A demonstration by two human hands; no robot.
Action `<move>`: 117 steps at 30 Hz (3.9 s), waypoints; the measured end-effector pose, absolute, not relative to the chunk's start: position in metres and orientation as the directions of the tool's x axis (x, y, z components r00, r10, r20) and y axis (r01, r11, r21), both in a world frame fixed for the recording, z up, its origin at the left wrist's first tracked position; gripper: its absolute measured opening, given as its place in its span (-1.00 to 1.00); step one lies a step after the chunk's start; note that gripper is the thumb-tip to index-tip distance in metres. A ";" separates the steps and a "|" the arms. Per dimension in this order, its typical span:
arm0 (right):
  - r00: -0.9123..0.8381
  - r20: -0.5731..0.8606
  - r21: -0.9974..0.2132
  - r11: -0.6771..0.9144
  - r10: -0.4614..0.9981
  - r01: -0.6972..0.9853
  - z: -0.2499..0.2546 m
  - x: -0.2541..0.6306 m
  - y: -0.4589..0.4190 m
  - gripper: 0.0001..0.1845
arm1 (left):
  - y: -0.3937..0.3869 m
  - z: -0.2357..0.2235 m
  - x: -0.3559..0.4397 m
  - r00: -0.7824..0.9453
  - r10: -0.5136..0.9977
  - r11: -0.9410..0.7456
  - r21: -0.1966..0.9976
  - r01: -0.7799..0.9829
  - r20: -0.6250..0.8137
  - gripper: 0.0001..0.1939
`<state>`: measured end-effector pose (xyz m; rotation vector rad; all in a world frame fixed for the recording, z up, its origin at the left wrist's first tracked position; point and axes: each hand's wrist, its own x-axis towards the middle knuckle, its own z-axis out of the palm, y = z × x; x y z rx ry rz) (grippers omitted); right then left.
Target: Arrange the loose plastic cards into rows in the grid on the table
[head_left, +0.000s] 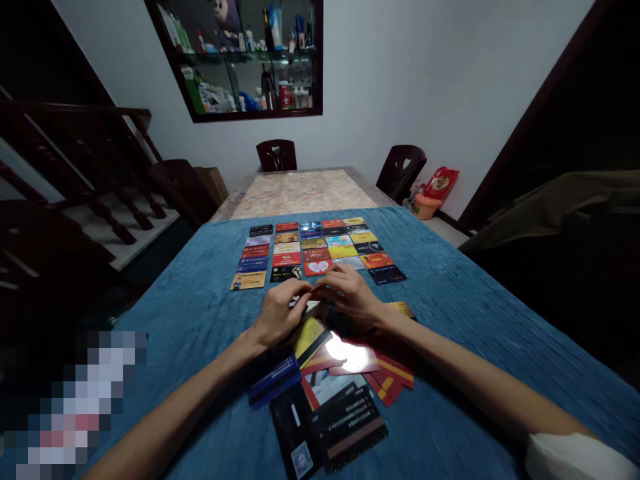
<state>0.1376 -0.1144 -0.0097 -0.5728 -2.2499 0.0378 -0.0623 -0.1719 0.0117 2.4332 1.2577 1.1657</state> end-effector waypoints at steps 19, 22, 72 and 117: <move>-0.671 0.550 0.013 0.799 0.497 0.602 -0.023 0.146 -0.105 -0.68 | -0.157 -0.013 -0.081 0.363 0.762 -0.600 0.376 0.706 0.536 -0.66; -0.667 0.550 0.051 0.777 0.502 0.627 -0.019 0.144 -0.110 -0.64 | -0.157 -0.011 -0.080 0.325 0.776 -0.578 0.405 0.709 0.541 -0.71; -0.727 0.482 -0.026 0.837 0.490 0.547 0.013 0.182 -0.083 -0.44 | -0.126 0.023 -0.070 0.572 0.708 -0.624 -0.011 0.781 0.414 -0.50; -0.607 0.149 0.006 0.613 0.781 0.790 0.021 0.195 0.180 -0.68 | 0.137 0.040 -0.009 0.474 0.880 -0.464 -0.154 0.872 0.031 -0.71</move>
